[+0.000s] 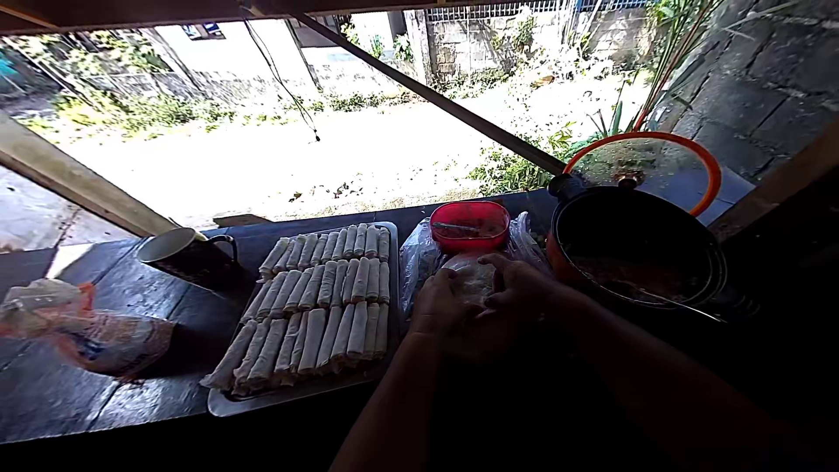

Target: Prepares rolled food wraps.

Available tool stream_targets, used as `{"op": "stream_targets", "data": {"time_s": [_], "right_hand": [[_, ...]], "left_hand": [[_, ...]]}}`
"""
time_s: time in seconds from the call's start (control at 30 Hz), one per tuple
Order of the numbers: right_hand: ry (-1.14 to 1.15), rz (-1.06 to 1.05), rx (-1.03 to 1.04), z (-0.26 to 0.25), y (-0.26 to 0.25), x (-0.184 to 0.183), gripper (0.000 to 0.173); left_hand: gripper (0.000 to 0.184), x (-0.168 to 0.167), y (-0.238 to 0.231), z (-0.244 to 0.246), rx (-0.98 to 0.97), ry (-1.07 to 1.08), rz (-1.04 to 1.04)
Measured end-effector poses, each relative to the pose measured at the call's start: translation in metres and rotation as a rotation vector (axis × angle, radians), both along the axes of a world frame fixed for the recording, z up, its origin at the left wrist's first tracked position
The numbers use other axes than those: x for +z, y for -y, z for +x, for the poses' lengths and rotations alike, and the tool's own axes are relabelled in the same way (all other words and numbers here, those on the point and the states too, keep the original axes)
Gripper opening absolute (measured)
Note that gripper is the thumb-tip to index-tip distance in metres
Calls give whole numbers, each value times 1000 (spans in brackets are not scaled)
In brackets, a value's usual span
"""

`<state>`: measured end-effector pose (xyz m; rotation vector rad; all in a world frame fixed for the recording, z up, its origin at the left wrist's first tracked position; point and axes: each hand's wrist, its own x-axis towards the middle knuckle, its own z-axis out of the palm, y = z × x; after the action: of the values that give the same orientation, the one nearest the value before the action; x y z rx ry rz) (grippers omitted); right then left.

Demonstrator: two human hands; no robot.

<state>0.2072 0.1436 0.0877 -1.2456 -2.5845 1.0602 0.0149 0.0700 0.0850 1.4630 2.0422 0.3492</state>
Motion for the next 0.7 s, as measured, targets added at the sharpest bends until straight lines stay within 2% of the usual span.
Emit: {"op": "stream_targets", "data": {"time_s": [0.23,0.27,0.33,0.4,0.5,0.57,0.7], "right_hand": [[-55,-90,-19,5,-2,0,86],[-63,-94,-20,6,-2,-1,87],[-88,-79,-24,7,-3,-5,90],[-121,-69,-26,8,-4,-10,91],[-157,-88,-27,12,-5,-14,89],[-171,-85,-25,13,-5,-14,87],[-190,-68,-11,18,-2,-16,78]], "left_hand": [[84,-1,8,-3,-33,44,73],[76,-4,15,-4,-66,37,182],[54,-17,28,-5,-194,24,530],[52,-27,36,-3,-372,95,715],[62,-33,47,8,-509,66,650],[65,-39,49,9,-514,16,659],[61,-44,50,6,-500,87,644]]}}
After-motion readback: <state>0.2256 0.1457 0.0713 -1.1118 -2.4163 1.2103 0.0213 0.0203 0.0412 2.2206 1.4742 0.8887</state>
